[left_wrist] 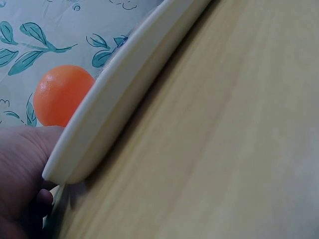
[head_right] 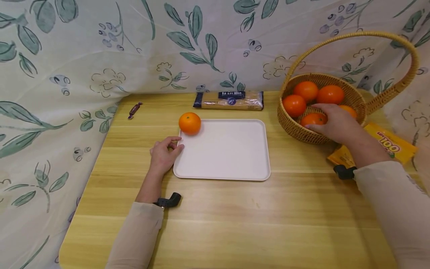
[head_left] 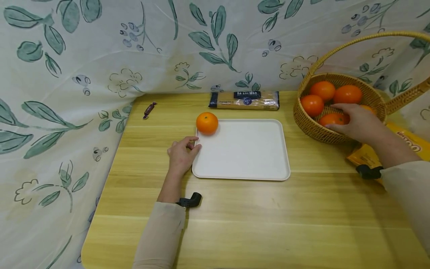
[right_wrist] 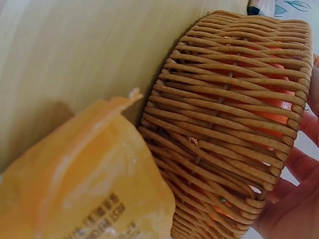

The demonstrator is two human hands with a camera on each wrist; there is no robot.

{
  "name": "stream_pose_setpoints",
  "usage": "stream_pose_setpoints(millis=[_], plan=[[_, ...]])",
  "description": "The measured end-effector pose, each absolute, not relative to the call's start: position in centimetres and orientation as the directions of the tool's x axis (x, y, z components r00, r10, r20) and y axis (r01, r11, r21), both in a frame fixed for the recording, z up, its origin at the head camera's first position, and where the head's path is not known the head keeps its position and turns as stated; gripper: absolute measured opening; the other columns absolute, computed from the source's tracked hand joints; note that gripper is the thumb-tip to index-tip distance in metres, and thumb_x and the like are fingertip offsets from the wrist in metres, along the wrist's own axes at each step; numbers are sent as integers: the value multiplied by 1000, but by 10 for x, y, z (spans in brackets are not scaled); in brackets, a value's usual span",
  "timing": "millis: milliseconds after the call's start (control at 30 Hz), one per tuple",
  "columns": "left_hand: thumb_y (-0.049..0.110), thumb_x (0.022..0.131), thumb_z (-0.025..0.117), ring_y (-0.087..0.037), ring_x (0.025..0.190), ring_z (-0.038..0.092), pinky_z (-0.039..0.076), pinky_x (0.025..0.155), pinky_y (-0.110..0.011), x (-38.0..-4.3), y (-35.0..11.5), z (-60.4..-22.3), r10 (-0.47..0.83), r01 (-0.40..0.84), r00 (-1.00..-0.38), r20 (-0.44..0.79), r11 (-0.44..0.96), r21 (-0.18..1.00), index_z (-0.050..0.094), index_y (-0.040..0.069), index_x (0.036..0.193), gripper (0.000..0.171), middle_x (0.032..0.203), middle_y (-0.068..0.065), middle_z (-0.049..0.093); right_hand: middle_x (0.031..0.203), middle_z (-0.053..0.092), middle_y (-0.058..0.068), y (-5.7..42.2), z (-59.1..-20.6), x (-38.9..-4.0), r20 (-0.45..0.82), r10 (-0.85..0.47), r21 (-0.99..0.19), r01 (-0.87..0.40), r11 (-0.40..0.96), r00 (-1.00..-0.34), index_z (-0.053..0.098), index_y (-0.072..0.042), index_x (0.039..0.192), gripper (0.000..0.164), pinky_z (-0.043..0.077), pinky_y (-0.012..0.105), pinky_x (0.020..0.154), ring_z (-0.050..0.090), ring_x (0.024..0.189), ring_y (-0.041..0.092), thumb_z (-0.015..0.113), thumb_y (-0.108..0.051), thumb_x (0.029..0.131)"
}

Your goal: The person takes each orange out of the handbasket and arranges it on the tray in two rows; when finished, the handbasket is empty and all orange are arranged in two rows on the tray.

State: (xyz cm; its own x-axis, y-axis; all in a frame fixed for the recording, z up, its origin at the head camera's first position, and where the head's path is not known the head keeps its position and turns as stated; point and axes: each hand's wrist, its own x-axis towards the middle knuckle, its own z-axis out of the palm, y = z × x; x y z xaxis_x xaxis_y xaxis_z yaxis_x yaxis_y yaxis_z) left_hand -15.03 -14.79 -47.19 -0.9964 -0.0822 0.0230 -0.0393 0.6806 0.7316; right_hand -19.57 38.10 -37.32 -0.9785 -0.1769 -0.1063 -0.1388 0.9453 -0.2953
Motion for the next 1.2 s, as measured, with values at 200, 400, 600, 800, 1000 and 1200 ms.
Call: stream_pose_setpoints(millis=[200,400,600,800,1000,1200], plan=[[31,94,75,-27,88,49,24,96,-48,-151,-148,-472,-83,-37,-996,28,685,727,73,20,121,30,88,-4,69,142,46,40,381,-374,-196,-120,-166,-284,-126,950,-979,44,4,147,75,35,70,100,46,123,58,72,-41,94],[31,94,75,-27,87,48,24,96,-49,-151,-148,-472,-80,-31,-996,33,687,726,73,20,121,29,88,-4,69,140,45,40,381,-374,-194,-137,-149,-272,-108,956,-979,44,5,145,74,35,71,101,45,123,59,72,-41,94],[31,94,74,-26,87,48,24,95,-48,-150,-148,-472,-81,-34,-996,30,689,724,73,20,121,29,88,-3,68,139,48,40,381,-374,-194,-133,-150,-263,-111,958,-980,48,6,142,71,36,70,100,47,121,59,72,-40,94],[31,94,74,-26,88,48,23,96,-48,-151,-147,-473,-83,-42,-996,21,683,729,73,20,121,30,89,-3,68,136,50,40,381,-375,-193,-131,-149,-262,-110,959,-980,51,6,139,68,38,69,98,50,117,58,71,-42,95],[32,94,75,-26,87,48,24,95,-47,-151,-147,-473,-86,-46,-996,19,689,724,73,20,122,30,89,-3,68,134,49,43,383,-374,-193,-174,-116,-254,-69,965,-978,47,4,143,74,38,70,96,50,115,60,67,-50,96],[32,94,75,-26,87,48,24,95,-47,-151,-147,-474,-89,-45,-996,23,690,722,73,20,121,30,89,-3,68,134,48,43,384,-375,-193,-184,-101,-253,-52,966,-978,47,4,143,75,37,71,97,49,115,61,66,-52,96]])
